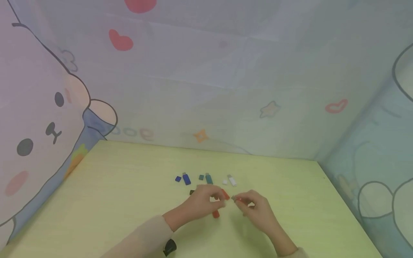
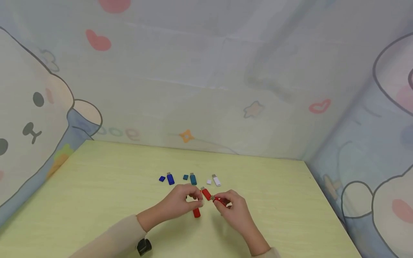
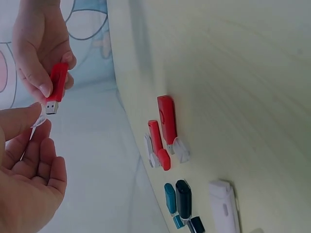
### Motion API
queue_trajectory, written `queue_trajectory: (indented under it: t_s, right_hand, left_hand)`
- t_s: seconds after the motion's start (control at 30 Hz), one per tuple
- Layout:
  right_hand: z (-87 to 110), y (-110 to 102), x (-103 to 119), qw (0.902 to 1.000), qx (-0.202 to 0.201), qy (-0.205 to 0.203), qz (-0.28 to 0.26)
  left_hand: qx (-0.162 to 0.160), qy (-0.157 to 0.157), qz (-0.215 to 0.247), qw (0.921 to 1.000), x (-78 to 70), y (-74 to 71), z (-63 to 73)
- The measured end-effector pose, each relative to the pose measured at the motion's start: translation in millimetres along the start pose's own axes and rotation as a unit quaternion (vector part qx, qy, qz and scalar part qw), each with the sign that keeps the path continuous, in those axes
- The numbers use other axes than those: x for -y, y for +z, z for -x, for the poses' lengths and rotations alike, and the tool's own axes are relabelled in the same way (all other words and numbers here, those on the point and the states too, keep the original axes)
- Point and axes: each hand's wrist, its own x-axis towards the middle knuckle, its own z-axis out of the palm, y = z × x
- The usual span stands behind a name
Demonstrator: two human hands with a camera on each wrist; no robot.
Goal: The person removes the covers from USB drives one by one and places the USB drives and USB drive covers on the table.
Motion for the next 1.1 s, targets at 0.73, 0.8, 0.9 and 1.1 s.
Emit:
queue_trajectory:
  t_s: [0.73,0.8,0.9,1.1]
  right_hand:
    - [-17.6,2,-29,0.9954,-0.037,0.080,-0.039]
    - [-18.0,1,-32,0.9956,-0.029,0.080,-0.040]
    - [-18.6,0,-37,0.9953,-0.022,0.085,-0.041]
    - [-20.4,2,-43,0.9905,-0.041,0.128,-0.029]
  left_hand:
    - [0.002,-0.084,0.012,0.9964,15.8,22.0,-22.9]
    - [0.003,-0.093,0.006,0.9956,16.3,24.9,-24.4]
    - [0.006,-0.105,-0.007,0.9945,19.1,29.3,-26.0]
    - [0.007,-0.102,-0.027,0.9944,26.1,36.1,-29.2]
